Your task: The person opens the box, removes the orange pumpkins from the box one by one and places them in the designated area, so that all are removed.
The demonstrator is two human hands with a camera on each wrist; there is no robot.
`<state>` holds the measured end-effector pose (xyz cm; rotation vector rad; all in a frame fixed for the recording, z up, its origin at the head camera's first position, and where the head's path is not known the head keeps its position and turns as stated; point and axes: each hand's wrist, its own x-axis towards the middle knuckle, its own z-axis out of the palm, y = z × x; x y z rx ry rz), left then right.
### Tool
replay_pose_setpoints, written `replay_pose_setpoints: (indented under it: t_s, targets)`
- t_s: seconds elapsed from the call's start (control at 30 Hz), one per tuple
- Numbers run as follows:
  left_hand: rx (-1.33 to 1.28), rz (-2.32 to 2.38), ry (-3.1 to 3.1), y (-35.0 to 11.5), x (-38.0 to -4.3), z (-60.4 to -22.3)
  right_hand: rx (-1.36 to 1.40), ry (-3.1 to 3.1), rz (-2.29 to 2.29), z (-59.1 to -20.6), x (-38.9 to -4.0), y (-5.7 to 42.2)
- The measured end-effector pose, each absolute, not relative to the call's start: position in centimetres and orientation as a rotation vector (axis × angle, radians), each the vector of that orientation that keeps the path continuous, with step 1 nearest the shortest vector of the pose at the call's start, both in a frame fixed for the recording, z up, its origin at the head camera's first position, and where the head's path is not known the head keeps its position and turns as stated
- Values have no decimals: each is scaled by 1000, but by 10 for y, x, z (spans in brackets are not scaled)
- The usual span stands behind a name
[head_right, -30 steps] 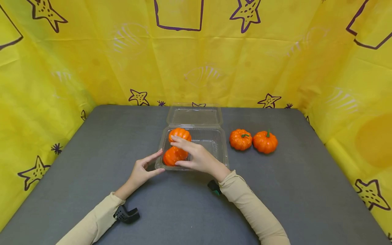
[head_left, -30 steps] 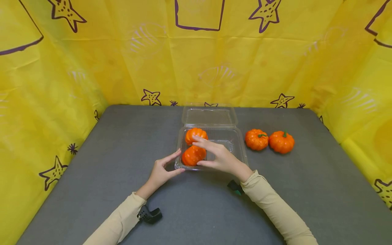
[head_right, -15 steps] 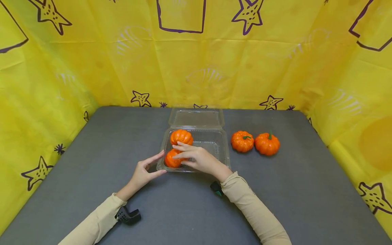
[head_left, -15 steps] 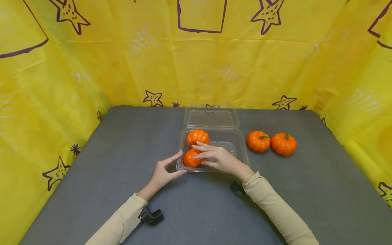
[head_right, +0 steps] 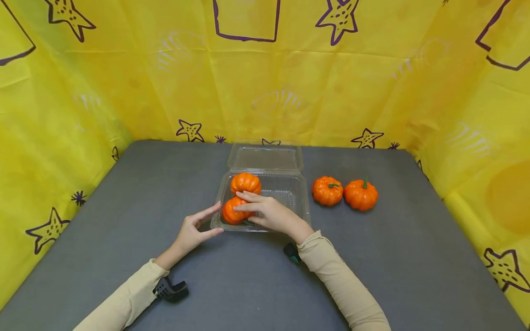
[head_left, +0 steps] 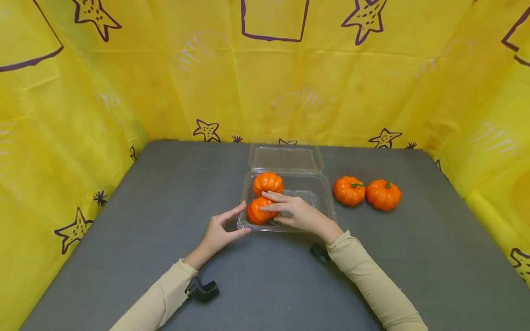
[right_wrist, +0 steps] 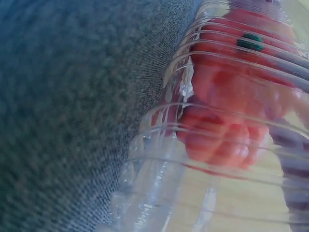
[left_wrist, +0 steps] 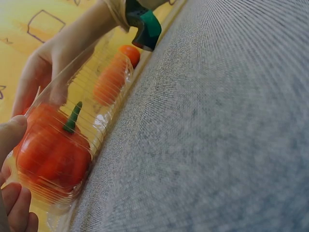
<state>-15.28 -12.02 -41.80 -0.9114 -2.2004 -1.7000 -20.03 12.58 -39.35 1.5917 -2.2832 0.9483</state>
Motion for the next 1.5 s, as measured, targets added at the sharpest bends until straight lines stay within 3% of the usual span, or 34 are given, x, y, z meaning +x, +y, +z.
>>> replay_pose_setpoints:
  t_s: [0.7, 1.5]
  targets:
    - [-930, -1711, -2185, -120, -154, -418, 1440, -2245, 646, -396, -199, 129]
    - [-907, -1712, -2195, -119, -154, -418, 1400, -2160, 728, -396, -201, 131]
